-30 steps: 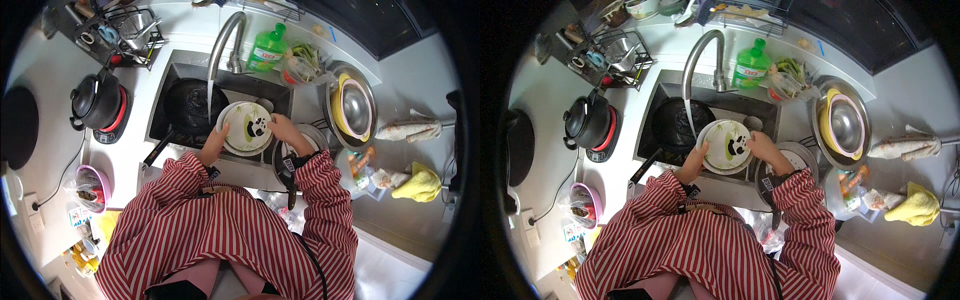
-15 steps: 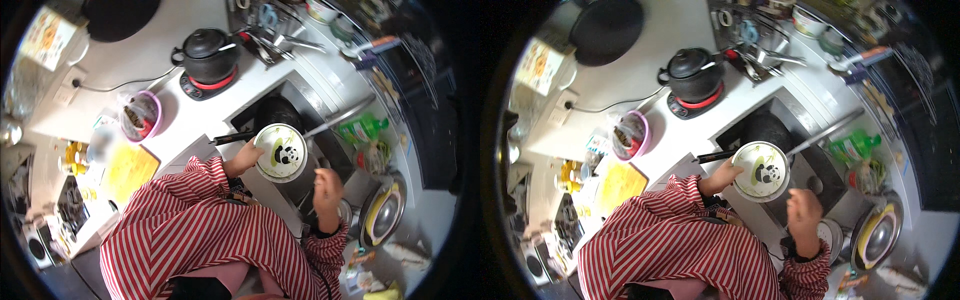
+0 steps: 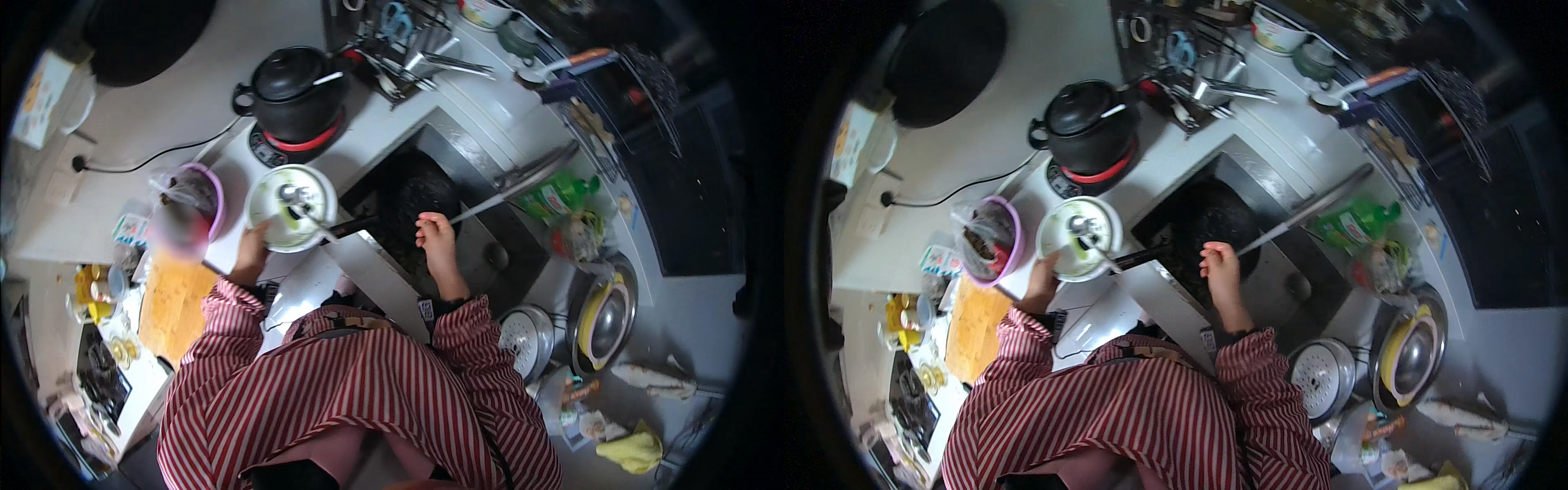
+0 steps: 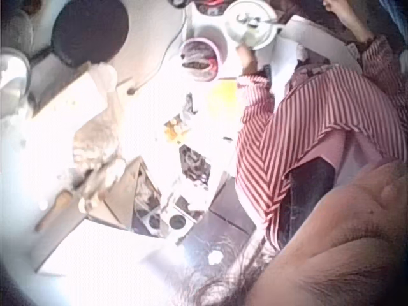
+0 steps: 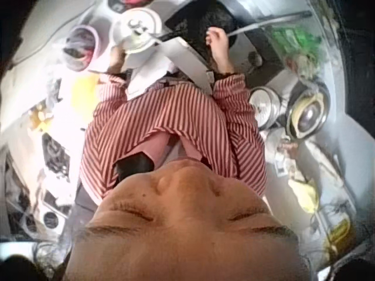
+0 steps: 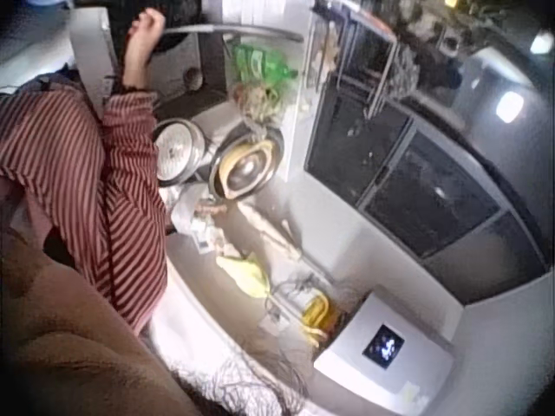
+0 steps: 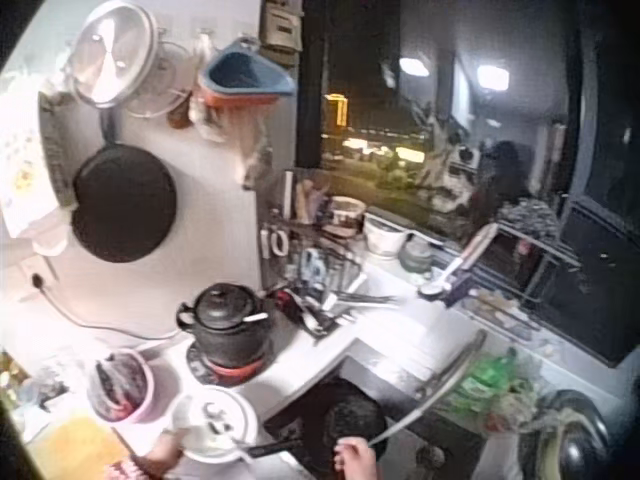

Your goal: The person washes a cutting board, a frying pan, a ladle, and a small bowl in a kitchen sink. They rinse each item under running water, scrub with a sponge and dish soap, and place them aside after cleaning.

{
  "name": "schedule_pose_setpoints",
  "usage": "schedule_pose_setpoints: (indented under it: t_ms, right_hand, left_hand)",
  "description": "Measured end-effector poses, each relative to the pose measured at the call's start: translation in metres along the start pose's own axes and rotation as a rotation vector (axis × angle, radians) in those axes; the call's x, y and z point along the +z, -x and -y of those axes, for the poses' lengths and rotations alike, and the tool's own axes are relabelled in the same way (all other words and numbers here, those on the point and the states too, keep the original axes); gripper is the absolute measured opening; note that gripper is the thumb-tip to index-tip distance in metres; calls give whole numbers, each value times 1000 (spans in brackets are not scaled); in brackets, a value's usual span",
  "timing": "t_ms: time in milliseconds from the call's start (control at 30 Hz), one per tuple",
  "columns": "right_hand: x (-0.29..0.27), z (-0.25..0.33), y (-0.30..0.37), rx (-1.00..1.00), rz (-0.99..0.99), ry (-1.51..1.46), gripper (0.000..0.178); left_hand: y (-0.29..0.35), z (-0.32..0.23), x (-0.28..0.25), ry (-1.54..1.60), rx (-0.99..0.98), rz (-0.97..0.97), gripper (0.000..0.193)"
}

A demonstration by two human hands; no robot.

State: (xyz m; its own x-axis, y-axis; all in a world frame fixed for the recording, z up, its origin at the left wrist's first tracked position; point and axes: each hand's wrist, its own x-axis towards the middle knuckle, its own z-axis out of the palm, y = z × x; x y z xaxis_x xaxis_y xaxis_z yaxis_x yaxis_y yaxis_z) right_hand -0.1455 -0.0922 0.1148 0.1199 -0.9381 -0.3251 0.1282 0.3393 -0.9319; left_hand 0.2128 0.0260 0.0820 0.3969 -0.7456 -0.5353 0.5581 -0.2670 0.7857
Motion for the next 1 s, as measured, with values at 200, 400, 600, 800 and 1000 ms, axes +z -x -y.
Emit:
schedule_pose_setpoints:
  t_ms: [200, 400, 600, 800, 1000]
  right_hand:
    - [-81, -30, -65, 251, -95, -595, 14]
    - [-83, -31, -85, 219, -25, -702, 10]
    - [-92, -29, -72, 245, -53, -684, 13]
    - [-116, -27, -54, 344, -216, -352, 23]
    - [-138, -14, -38, 325, -345, -354, 18]
  left_hand:
    - [-37, 23, -60, 132, 14, -44, 39]
    - [-67, 40, -87, 123, 3, -31, 43]
    - [-72, 42, -99, -716, 440, -31, 43]
    - [-35, 13, -33, -863, 514, -597, 26]
    - [4, 64, 225, -438, -231, 520, 18]
